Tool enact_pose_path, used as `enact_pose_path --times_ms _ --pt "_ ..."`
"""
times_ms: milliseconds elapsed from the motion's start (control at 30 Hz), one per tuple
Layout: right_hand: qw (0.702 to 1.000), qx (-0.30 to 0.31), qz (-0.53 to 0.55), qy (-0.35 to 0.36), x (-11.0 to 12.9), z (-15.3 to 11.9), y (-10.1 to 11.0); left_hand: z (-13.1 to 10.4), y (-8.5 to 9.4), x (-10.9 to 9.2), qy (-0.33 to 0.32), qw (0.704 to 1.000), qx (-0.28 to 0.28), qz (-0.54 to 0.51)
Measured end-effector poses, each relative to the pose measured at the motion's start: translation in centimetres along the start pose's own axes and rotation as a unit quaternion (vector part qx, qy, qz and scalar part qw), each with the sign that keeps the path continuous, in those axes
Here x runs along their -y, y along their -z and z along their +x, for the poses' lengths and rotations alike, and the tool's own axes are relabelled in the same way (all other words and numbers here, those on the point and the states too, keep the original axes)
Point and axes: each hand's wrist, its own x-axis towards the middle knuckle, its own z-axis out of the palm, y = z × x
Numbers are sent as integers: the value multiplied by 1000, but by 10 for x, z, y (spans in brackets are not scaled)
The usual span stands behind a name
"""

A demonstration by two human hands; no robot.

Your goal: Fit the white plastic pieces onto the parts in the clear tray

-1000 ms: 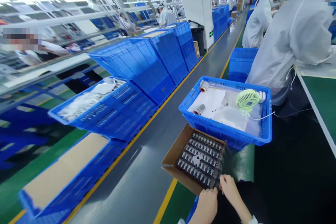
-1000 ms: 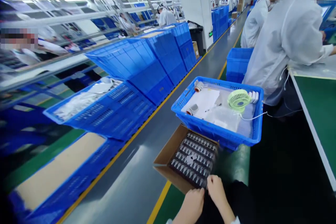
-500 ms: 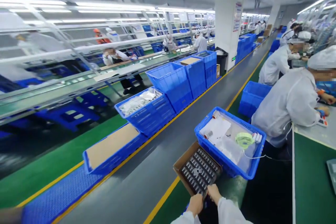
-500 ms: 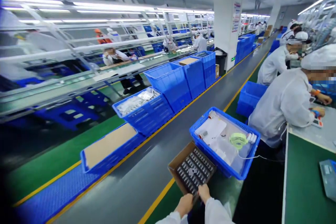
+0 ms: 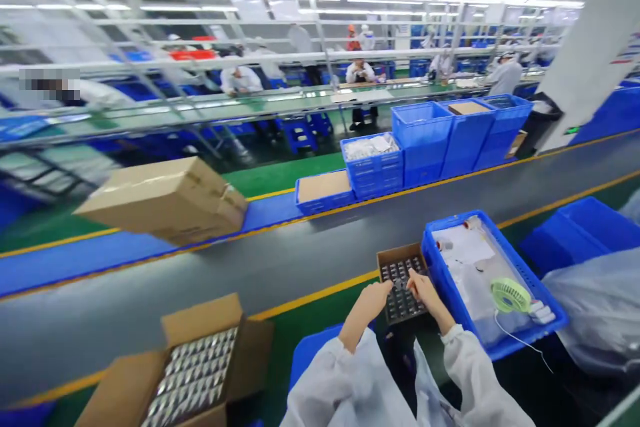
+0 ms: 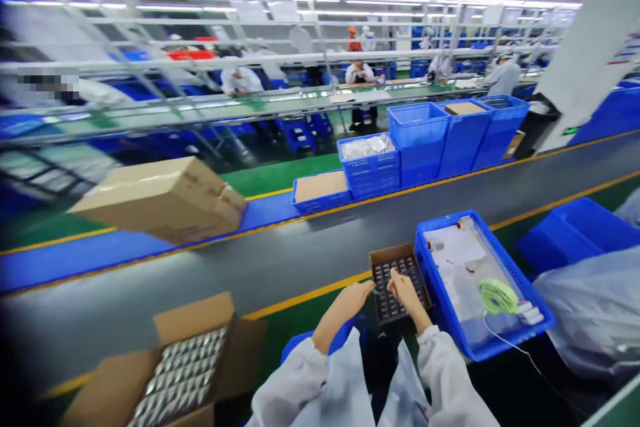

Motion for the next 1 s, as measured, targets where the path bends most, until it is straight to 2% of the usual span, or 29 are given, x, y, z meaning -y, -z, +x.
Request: enact_pose_path --times_ms 100,133,200,300,367,400,467,533,600,667,800,867,933,1000 --pt "999 9 2 47 20 -10 9 -40 35 34 6 995 -61 -78" --pt "998 2 2 57 23 -12 15 -56 47 46 -3 982 -96 -161" --pt "998 -22 4 65 24 -15 28 -92 66 67 6 943 -148 -299" --pt "997 -53 15 57 15 -13 32 -147 84 88 17 885 -214 -412" --pt "998 -46 30 44 8 -10 19 -178 89 94 17 850 -260 -458" --pt "998 -22 52 36 7 -9 8 -191 90 97 23 831 -284 -478" --pt "990 57 126 30 10 -6 -18 -212 90 99 36 792 -329 -513" --pt "966 143 210 47 22 -3 -46 -223 86 98 45 763 -358 -537" --pt "944 205 250 71 37 1 -70 -224 80 96 46 748 -366 -552" --pt "929 260 251 82 51 6 -89 -214 72 90 43 747 -347 -566" --pt "901 338 259 80 58 18 -114 -169 58 71 -10 776 -230 -588" --pt "893 337 294 48 49 26 -125 -142 56 57 -44 792 -174 -583" --pt "896 311 318 -23 33 37 -138 -117 58 43 -76 809 -127 -569" --pt "906 279 299 -111 15 51 -151 -93 60 28 -103 830 -50 -546"
